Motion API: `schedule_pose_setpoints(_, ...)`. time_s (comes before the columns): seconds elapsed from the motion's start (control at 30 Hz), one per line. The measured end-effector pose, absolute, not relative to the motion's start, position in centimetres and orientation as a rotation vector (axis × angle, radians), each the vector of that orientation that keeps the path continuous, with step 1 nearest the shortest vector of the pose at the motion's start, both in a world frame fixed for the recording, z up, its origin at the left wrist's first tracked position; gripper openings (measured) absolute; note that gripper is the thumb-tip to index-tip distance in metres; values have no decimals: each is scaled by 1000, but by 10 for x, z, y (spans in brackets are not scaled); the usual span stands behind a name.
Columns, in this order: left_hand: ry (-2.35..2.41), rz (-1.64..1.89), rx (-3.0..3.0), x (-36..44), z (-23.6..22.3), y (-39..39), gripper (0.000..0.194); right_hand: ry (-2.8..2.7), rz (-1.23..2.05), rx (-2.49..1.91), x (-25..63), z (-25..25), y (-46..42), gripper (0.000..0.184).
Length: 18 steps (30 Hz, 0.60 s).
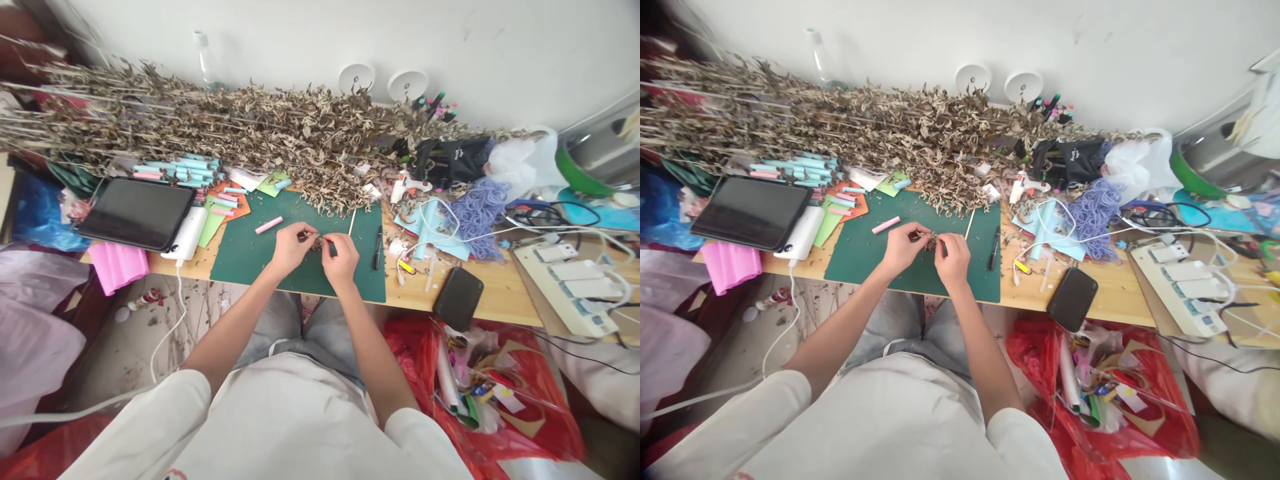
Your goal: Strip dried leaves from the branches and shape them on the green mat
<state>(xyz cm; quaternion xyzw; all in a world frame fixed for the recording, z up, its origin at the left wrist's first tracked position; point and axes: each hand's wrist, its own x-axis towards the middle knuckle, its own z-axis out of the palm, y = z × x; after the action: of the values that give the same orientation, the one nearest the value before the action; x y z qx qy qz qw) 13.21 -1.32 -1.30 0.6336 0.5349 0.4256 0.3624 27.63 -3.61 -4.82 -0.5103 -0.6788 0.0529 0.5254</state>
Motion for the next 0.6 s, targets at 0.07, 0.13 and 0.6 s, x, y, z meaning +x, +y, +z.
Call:
schedule_pose_setpoints(0.07,1316,1101,1519,130,-13,-14,13,-1626,133,-1233,276,-48,-35,13)
schedule_pose_setpoints(0.13,1265,1103,1457,130,-13,-14,18,-1643,141,-1252,276,-48,-35,14)
schedule_pose_setpoints(0.6,1163,1088,1356,130,-19,-10,22,-1672,192,-1131,277,-39,-38,19)
